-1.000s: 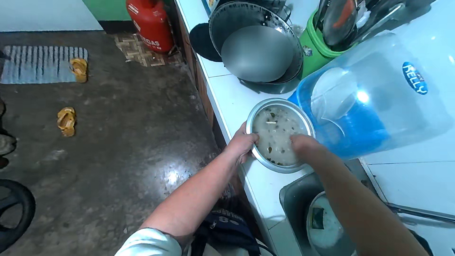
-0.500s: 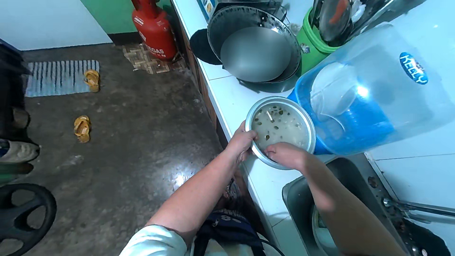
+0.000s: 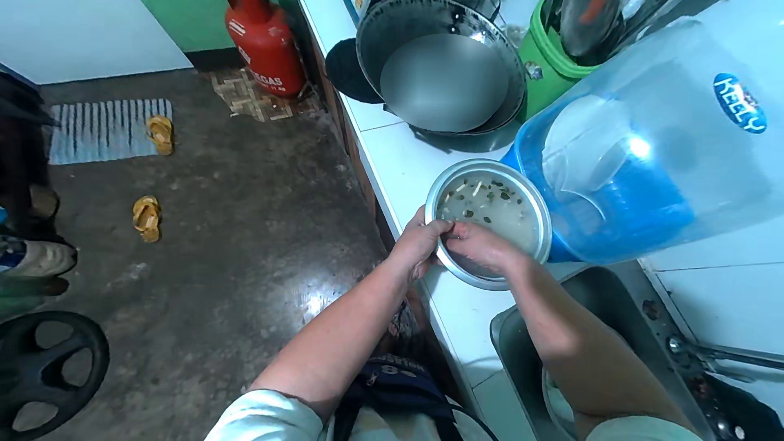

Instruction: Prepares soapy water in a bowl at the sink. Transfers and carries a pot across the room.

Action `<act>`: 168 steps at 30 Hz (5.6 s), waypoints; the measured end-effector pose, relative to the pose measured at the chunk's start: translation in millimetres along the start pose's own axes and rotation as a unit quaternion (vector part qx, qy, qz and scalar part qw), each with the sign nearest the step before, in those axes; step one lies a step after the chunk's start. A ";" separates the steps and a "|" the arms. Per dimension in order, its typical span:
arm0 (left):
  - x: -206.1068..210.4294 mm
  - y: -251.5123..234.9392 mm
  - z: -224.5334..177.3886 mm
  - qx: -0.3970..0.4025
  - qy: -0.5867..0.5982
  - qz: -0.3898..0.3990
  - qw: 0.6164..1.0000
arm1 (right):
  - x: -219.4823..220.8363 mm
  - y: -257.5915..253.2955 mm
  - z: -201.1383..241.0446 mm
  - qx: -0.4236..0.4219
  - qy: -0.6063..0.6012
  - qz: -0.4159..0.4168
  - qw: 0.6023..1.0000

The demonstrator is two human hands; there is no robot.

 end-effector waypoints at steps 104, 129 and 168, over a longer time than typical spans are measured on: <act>-0.9 -9.7 -4.0 -0.025 0.021 0.018 0.999 | -32.8 70.1 35.3 -0.082 0.334 -0.165 0.924; -28.5 51.0 16.2 0.061 0.100 -0.167 0.979 | 46.0 115.7 -63.1 -0.310 0.314 -0.381 0.813; -472.8 526.9 50.6 0.318 0.438 -0.445 0.713 | 528.7 34.1 332.6 -0.258 -0.170 0.298 0.903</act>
Point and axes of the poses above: each hand's wrist, its own y-axis away from the middle knuckle, its own x-axis out of the palm, z = x × y, the point moved 3 cm from there along -y, towards the middle knuckle, and after that the axes turned 2 degrees about x, right-handed, at the moved point
